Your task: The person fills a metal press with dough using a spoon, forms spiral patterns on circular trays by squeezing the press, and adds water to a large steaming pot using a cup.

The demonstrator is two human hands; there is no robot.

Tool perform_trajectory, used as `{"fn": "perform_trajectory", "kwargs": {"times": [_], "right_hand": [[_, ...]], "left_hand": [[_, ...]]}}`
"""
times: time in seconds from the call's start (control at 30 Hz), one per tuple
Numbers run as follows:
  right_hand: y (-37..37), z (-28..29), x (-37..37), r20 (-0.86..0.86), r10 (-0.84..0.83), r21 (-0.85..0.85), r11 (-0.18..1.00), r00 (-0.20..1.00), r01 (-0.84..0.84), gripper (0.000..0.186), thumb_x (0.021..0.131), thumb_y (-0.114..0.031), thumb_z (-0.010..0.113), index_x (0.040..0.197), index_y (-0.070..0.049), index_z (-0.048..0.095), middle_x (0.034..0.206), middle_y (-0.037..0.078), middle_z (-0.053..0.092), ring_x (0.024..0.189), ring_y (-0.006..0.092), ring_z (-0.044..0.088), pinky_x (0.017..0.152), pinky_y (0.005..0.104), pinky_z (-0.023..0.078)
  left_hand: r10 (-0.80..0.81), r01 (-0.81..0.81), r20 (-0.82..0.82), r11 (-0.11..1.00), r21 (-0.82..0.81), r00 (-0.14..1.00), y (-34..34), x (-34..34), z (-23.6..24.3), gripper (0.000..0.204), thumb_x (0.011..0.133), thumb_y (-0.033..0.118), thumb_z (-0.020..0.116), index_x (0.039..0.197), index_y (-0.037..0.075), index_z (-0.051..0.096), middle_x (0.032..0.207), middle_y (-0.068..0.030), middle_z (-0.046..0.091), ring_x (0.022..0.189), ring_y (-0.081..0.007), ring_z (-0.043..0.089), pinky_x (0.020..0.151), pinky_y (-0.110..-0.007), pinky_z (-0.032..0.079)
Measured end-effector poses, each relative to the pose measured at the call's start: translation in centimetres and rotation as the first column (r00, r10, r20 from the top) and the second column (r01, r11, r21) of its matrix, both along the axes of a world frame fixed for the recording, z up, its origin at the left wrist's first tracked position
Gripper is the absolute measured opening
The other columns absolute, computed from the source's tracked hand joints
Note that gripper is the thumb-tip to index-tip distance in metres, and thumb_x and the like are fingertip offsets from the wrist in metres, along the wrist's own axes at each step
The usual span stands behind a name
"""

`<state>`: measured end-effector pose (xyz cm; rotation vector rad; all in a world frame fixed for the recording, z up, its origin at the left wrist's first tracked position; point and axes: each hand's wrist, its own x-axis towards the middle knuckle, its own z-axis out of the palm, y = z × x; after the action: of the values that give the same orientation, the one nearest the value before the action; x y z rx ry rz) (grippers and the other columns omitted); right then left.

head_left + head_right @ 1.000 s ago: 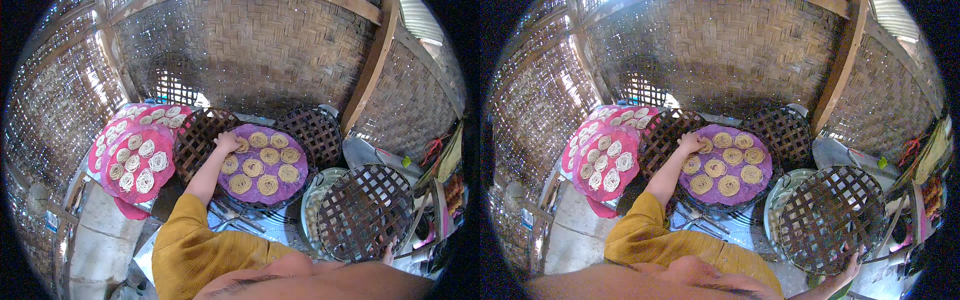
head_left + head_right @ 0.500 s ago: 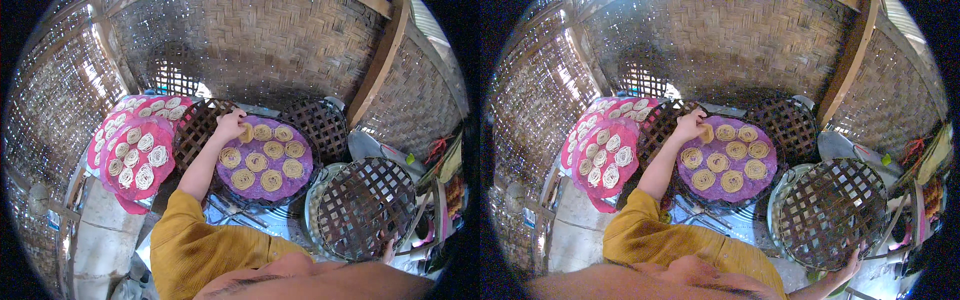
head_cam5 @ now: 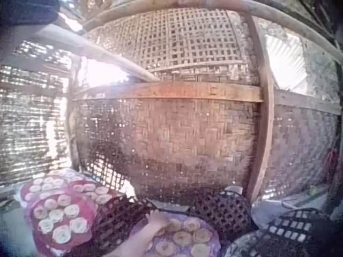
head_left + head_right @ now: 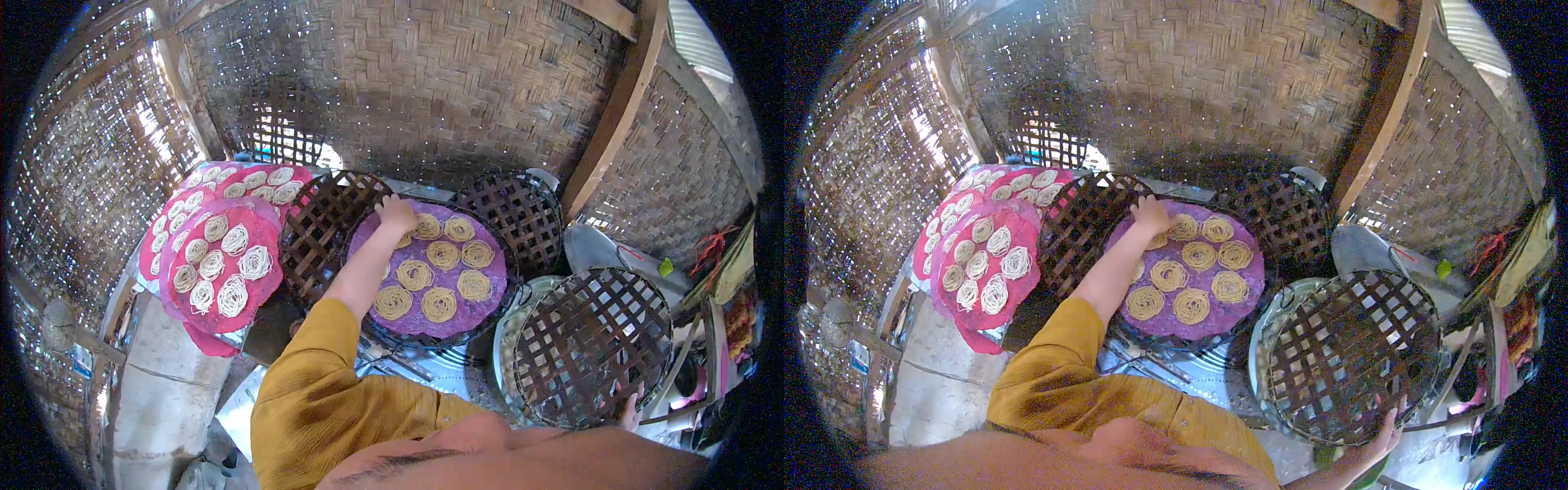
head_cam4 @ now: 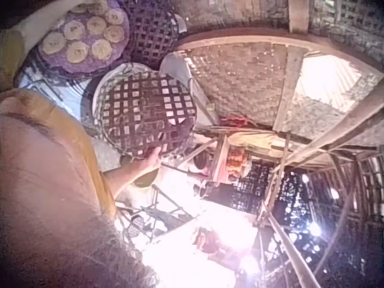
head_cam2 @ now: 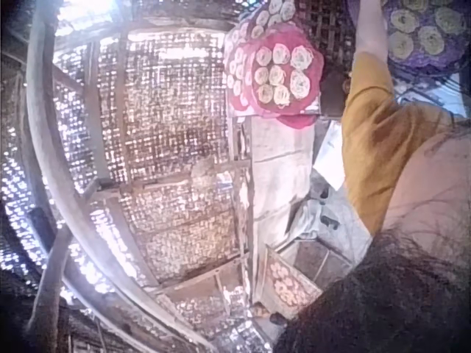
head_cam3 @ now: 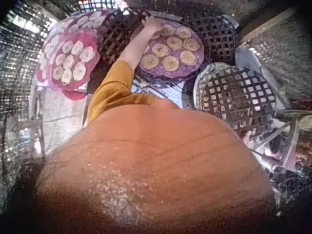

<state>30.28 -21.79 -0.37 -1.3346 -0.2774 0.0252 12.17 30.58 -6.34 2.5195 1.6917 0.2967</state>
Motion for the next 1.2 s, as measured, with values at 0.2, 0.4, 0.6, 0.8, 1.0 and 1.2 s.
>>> {"fn": "perform_trajectory", "kwargs": {"times": [0.2,0.4,0.6,0.8,1.0,1.2], "right_hand": [[0.9,1.8,-1.8,-0.045,-0.091,0.018,0.996,0.995,0.092,0.044,0.083,-0.024,0.049,0.121,-0.003,0.042,0.097,0.015,0.057,0.075,0.0178,0.055,0.048,0.0236,0.042],[0.5,0.3,-0.5,-0.019,-0.074,-0.006,0.997,0.997,0.074,0.045,0.082,-0.025,0.05,0.121,-0.004,0.043,0.096,0.014,0.057,0.068,0.0174,0.054,0.049,0.0231,0.042],[0.6,0.5,-0.6,-0.028,0.003,0.005,1.0,1.0,-0.003,0.044,0.082,-0.025,0.05,0.12,-0.004,0.044,0.095,0.013,0.058,0.068,0.0155,0.054,0.049,0.0226,0.042],[1.2,0.7,-1.0,-0.055,-0.059,0.006,0.998,0.997,0.059,0.044,0.081,-0.024,0.051,0.119,-0.003,0.045,0.092,0.012,0.058,0.068,0.0138,0.054,0.047,0.0219,0.041],[1.1,0.8,-1.1,-0.043,-0.041,0.018,0.999,0.998,0.042,0.043,0.081,-0.025,0.052,0.118,-0.003,0.047,0.092,0.012,0.058,0.068,0.0147,0.054,0.047,0.0229,0.041],[0.3,0.2,-0.5,-0.052,-0.019,0.03,0.999,0.998,0.021,0.047,0.08,-0.025,0.053,0.12,-0.002,0.045,0.093,0.015,0.057,0.069,0.0173,0.055,0.048,0.0236,0.042]], "left_hand": [[-0.37,0.354,-0.01,0.894,-0.275,0.929,1.3,2.6,-0.3,0.042,0.069,0.031,0.054,0.103,0.007,0.059,0.099,-0.0147,0.057,0.096,-0.0303,0.054,0.083,-0.046,0.039],[0.022,-0.022,-0.01,0.999,0.048,1.0,1.3,2.7,-0.2,0.046,0.068,0.038,0.057,0.103,0.009,0.059,0.112,-0.0107,0.05,0.108,-0.03,0.044,0.086,-0.045,0.038],[-0.147,0.131,-0.063,0.969,-0.211,0.987,2.2,2.6,-1.0,0.06,0.064,0.051,0.06,0.106,0.008,0.056,0.106,-0.0131,0.053,0.102,-0.0303,0.048,0.086,-0.051,0.036],[-0.33,0.364,0.231,0.923,-0.125,0.915,1.3,3.3,1.3,0.039,0.06,0.023,0.065,0.097,0.015,0.056,0.088,-0.0119,0.061,0.09,-0.029,0.057,0.079,-0.043,0.041],[-0.379,0.343,0.167,0.916,0.207,0.91,2.1,2.6,1.5,0.054,0.064,0.028,0.066,0.112,0.014,0.046,0.097,-0.01,0.06,0.092,-0.0298,0.056,0.083,-0.046,0.033],[-0.417,0.414,0.027,0.907,0.076,0.908,0.1,1.6,1.3,0.055,0.068,0.035,0.065,0.117,0.018,0.047,0.105,-0.0099,0.058,0.101,-0.0283,0.052,0.086,-0.047,0.03]]}}
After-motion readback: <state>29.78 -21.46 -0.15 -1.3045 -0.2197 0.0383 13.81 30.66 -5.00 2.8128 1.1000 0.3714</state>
